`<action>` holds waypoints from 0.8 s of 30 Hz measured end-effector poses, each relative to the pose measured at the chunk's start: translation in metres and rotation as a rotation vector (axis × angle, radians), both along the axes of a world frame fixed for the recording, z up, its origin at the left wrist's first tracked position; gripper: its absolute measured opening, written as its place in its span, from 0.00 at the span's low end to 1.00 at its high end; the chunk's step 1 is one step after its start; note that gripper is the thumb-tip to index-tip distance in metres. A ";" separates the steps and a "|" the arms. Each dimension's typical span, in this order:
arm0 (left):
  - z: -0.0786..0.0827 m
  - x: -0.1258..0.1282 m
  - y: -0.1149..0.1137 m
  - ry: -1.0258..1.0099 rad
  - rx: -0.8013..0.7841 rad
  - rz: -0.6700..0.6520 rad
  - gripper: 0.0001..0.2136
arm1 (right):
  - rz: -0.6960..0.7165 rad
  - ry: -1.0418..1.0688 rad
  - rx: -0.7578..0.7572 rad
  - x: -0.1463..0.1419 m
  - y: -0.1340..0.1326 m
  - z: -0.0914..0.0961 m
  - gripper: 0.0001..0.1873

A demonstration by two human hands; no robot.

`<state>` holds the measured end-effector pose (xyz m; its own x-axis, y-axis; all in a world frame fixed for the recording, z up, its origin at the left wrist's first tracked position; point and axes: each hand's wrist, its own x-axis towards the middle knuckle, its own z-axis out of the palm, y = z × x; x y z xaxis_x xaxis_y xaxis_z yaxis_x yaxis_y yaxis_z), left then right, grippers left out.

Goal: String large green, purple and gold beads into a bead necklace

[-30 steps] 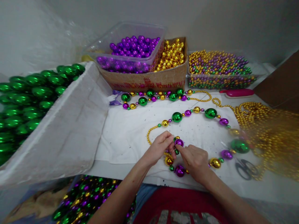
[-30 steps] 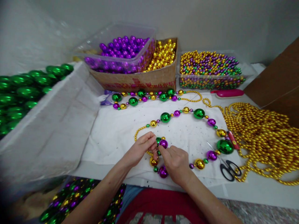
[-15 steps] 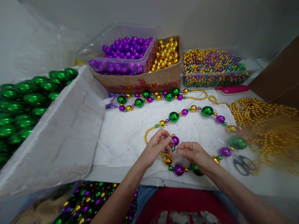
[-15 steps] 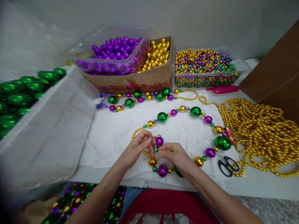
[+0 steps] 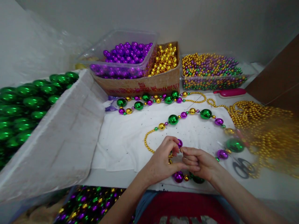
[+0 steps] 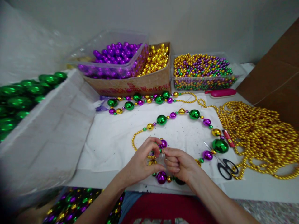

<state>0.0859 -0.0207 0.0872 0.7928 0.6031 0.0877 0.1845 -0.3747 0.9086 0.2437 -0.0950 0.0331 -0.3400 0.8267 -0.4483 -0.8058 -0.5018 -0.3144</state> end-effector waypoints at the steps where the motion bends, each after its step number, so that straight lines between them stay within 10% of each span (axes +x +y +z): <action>1: -0.001 0.001 -0.002 0.004 0.022 0.007 0.14 | -0.008 0.004 -0.007 0.000 0.000 -0.001 0.10; 5: -0.006 0.004 0.000 -0.026 -0.056 0.016 0.05 | -0.020 0.025 -0.022 0.001 -0.001 -0.001 0.08; 13: -0.017 -0.002 0.017 -0.409 -1.036 0.001 0.24 | -0.013 0.081 -0.027 0.002 -0.007 0.008 0.10; 19: -0.024 0.001 0.008 -0.225 -0.835 -0.031 0.31 | -0.069 0.034 -0.049 -0.002 -0.007 0.010 0.10; 24: -0.019 0.009 0.000 0.017 -0.336 0.072 0.19 | -0.150 -0.145 -0.070 -0.005 -0.008 0.008 0.13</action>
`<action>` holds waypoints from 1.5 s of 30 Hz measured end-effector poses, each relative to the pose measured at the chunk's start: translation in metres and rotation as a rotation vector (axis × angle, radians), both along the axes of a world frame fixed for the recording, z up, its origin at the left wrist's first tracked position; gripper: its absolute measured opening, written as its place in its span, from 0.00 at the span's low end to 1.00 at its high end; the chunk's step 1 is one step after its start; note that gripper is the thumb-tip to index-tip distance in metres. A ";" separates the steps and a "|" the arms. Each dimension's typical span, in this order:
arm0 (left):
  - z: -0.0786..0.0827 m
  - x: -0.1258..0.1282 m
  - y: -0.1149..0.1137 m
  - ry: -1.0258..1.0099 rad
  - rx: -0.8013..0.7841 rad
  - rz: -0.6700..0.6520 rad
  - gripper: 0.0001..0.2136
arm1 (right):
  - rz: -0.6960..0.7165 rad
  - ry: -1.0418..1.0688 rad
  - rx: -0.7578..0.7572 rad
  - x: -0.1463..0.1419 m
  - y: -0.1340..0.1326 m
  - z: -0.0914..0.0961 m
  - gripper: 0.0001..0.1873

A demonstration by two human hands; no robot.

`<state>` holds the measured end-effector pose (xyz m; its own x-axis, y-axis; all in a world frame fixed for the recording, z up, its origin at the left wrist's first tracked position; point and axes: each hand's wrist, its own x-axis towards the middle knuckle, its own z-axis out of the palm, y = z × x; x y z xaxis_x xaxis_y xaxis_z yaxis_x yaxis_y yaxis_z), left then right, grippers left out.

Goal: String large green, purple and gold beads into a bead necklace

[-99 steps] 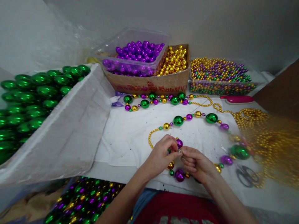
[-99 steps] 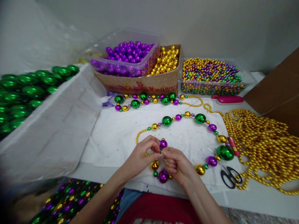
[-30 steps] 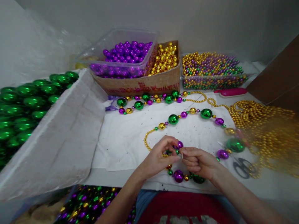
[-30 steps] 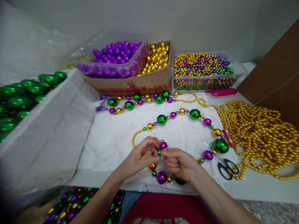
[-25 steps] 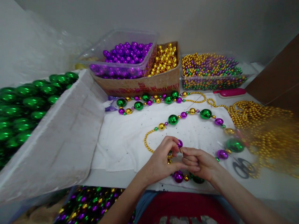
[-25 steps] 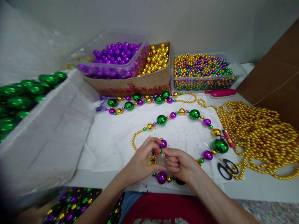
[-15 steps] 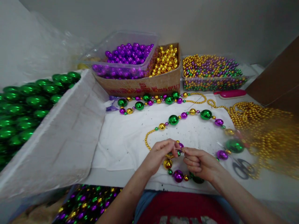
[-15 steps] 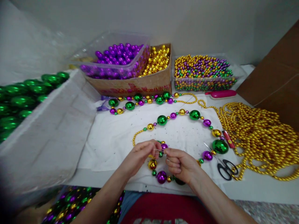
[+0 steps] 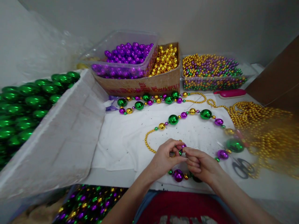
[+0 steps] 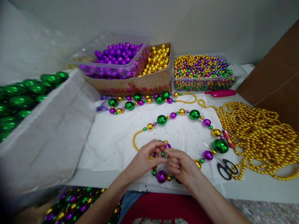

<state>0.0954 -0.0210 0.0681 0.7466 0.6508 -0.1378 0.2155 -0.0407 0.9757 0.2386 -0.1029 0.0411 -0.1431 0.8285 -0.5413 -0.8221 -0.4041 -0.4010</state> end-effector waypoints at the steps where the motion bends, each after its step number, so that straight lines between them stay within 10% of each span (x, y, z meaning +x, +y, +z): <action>1: 0.002 0.001 -0.001 0.032 0.119 -0.001 0.17 | -0.013 -0.039 -0.002 -0.001 0.000 0.000 0.13; 5: 0.004 0.004 -0.004 0.073 0.380 -0.028 0.12 | -0.043 -0.208 -0.018 -0.004 0.001 0.004 0.15; 15: -0.014 0.003 -0.008 -0.038 0.470 0.066 0.09 | 0.000 -0.522 -0.028 -0.007 0.002 0.009 0.16; 23: 0.009 0.004 0.003 0.213 0.552 -0.091 0.12 | -0.027 -1.075 0.168 -0.005 0.001 0.011 0.09; 27: 0.017 0.003 0.015 0.245 0.444 -0.232 0.13 | 0.076 -1.547 0.371 -0.003 -0.003 0.016 0.08; 34: 0.021 -0.001 0.025 0.282 0.403 -0.310 0.14 | 0.108 -1.702 0.560 0.006 -0.002 0.018 0.07; 45: 0.018 0.007 0.025 0.066 -0.246 -0.046 0.09 | 0.130 -1.439 0.378 0.015 0.001 0.029 0.10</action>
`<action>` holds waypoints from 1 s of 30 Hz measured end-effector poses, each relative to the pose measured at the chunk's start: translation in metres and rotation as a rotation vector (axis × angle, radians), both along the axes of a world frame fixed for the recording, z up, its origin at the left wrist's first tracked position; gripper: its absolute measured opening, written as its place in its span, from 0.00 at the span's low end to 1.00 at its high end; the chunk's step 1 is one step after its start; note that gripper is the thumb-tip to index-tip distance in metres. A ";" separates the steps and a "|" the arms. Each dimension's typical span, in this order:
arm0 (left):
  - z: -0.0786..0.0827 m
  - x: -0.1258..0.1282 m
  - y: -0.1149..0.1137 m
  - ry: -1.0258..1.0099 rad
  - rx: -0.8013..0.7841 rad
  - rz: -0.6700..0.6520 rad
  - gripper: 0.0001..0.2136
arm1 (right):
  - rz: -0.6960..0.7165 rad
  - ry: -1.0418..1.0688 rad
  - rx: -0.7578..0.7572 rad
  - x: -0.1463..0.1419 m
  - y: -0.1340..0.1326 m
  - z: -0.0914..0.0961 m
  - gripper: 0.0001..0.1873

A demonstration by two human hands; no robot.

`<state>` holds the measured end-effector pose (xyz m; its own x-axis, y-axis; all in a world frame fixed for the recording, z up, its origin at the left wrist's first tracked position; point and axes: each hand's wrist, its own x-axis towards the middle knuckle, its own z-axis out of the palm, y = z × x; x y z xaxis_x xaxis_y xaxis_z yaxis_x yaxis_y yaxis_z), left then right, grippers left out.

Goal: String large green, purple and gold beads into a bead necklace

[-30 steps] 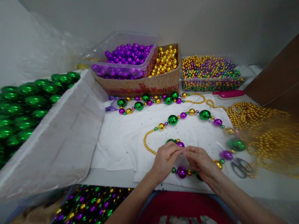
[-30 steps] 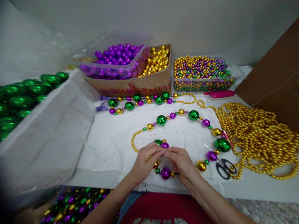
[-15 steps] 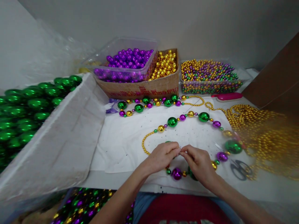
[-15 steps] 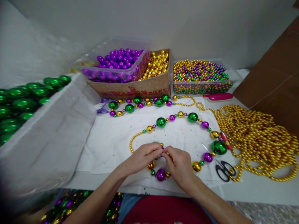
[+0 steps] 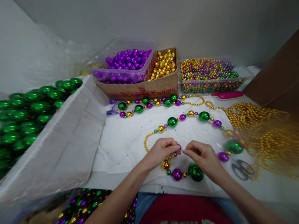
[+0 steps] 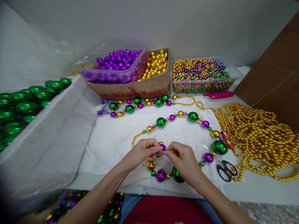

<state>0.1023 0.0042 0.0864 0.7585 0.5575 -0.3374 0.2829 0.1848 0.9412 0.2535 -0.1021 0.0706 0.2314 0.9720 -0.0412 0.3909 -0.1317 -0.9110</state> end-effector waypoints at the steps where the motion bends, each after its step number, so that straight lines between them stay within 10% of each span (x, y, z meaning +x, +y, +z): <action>1: 0.000 0.000 0.000 -0.028 -0.056 0.046 0.08 | -0.014 0.032 -0.001 -0.003 -0.002 -0.001 0.10; 9: -0.004 -0.003 0.001 -0.154 -0.232 0.170 0.11 | -0.063 0.121 0.076 -0.026 -0.007 -0.013 0.08; 15: -0.003 -0.005 0.004 -0.151 -0.159 0.148 0.11 | -0.039 0.662 -0.131 -0.020 0.005 -0.017 0.18; 21: 0.000 -0.004 0.001 -0.173 -0.031 0.113 0.09 | -0.099 0.701 0.038 -0.022 0.019 -0.019 0.08; 30: -0.005 -0.006 -0.006 0.016 0.849 0.001 0.06 | -0.184 0.635 0.139 -0.027 0.014 -0.018 0.04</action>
